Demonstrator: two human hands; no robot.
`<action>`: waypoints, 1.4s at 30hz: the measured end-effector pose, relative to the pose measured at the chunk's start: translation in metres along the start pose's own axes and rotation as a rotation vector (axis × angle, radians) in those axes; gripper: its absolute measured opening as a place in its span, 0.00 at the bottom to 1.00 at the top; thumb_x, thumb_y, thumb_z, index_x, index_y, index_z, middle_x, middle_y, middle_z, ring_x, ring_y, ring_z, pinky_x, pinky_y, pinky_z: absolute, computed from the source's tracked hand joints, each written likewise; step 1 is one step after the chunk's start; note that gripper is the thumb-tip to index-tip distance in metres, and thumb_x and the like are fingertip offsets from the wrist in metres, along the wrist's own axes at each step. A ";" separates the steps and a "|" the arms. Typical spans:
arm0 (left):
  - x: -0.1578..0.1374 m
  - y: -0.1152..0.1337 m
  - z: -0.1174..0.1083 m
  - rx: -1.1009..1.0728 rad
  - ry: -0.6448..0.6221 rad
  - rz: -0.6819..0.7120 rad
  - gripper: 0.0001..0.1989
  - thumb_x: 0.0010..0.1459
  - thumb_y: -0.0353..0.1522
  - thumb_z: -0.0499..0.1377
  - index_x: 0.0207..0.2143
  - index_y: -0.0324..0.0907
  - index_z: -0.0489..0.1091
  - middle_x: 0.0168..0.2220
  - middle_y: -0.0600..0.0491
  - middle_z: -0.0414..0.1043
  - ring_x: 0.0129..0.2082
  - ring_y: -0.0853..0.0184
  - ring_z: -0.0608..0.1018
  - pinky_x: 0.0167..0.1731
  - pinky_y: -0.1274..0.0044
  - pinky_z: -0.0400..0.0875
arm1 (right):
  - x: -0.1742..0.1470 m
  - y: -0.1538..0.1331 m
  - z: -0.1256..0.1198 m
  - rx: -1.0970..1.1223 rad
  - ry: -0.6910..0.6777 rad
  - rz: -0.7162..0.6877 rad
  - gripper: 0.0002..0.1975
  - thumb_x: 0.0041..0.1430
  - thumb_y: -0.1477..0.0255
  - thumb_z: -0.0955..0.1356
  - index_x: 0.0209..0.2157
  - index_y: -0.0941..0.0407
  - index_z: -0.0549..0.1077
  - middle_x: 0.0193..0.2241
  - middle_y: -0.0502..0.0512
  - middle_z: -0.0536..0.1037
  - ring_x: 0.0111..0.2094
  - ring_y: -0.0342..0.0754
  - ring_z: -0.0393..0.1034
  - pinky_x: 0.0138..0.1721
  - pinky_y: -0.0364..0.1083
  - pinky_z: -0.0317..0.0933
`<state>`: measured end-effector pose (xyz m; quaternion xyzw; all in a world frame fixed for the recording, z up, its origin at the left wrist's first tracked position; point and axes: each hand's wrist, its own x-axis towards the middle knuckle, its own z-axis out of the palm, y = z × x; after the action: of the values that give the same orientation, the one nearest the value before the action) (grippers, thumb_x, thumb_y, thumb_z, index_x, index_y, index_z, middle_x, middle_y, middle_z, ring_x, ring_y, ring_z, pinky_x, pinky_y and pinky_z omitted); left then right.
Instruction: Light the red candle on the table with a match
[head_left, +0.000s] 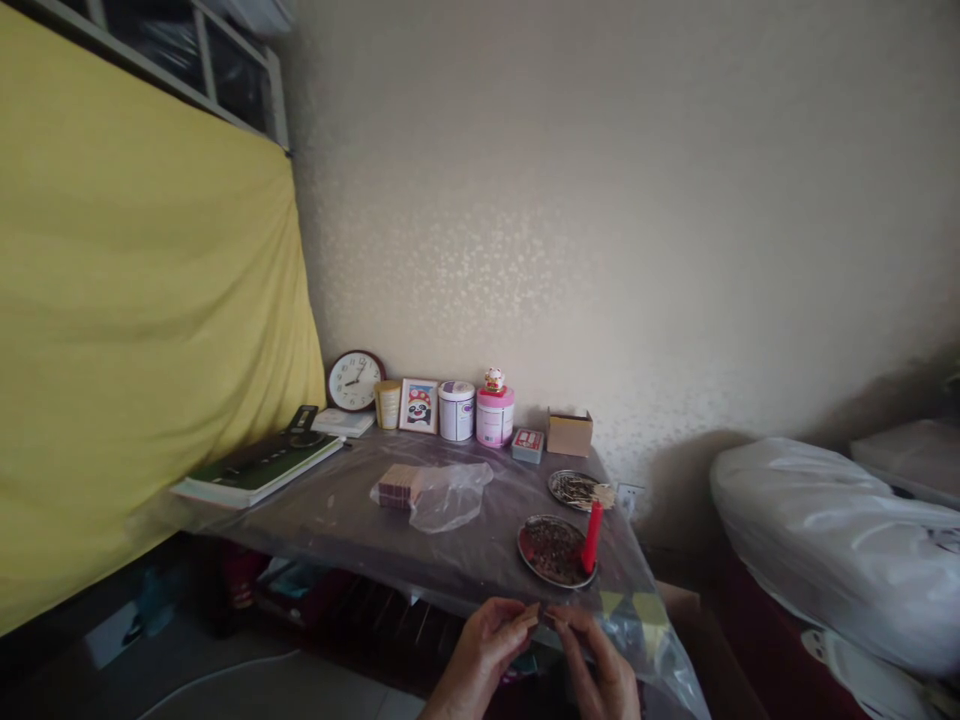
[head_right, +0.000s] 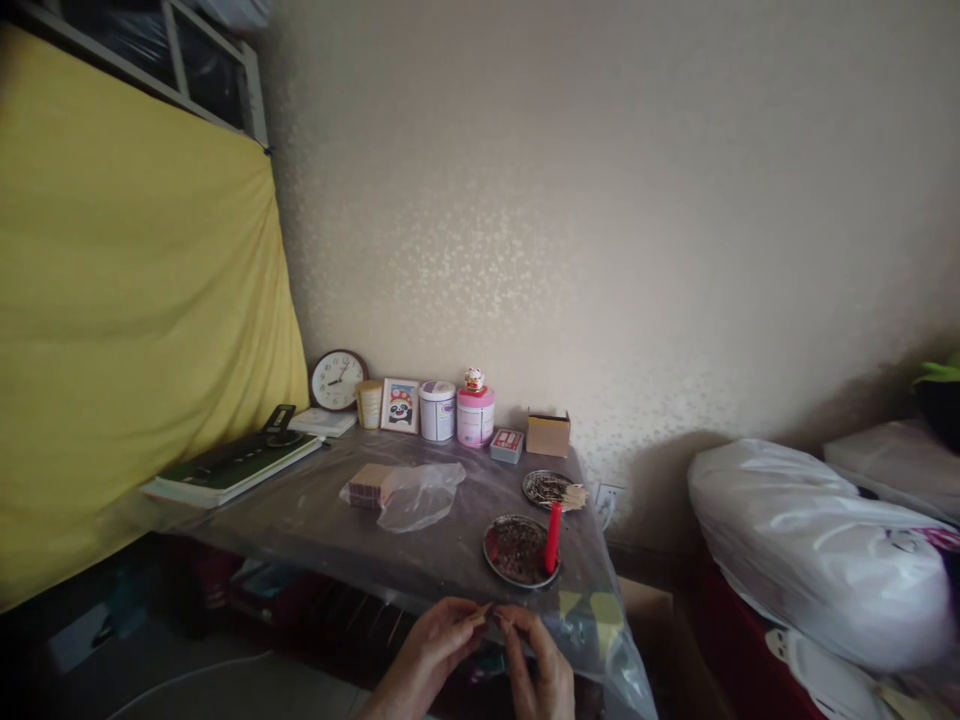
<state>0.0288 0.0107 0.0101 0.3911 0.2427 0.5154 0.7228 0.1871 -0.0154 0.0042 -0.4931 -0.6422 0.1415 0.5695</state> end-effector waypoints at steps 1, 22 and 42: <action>0.001 -0.001 -0.001 -0.010 -0.001 0.002 0.09 0.46 0.33 0.65 0.31 0.40 0.75 0.35 0.48 0.76 0.40 0.61 0.74 0.45 0.69 0.63 | 0.000 0.000 0.000 -0.006 0.005 -0.008 0.10 0.55 0.64 0.67 0.36 0.54 0.76 0.34 0.54 0.81 0.36 0.49 0.77 0.39 0.39 0.69; 0.002 -0.003 -0.003 -0.047 -0.016 0.010 0.06 0.50 0.31 0.62 0.32 0.39 0.73 0.35 0.49 0.77 0.40 0.63 0.74 0.45 0.71 0.63 | -0.001 0.006 0.001 -0.091 -0.025 -0.212 0.08 0.59 0.71 0.65 0.39 0.55 0.72 0.36 0.54 0.80 0.38 0.47 0.76 0.41 0.38 0.68; 0.004 0.003 0.005 -0.098 -0.100 0.018 0.06 0.53 0.30 0.58 0.34 0.39 0.73 0.38 0.48 0.76 0.43 0.62 0.74 0.47 0.70 0.62 | 0.007 -0.001 0.000 -0.142 0.086 -0.242 0.07 0.59 0.69 0.64 0.37 0.54 0.72 0.32 0.53 0.80 0.34 0.45 0.77 0.37 0.37 0.69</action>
<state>0.0324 0.0134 0.0158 0.3826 0.1771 0.5129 0.7478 0.1879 -0.0102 0.0090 -0.4569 -0.6805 0.0047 0.5729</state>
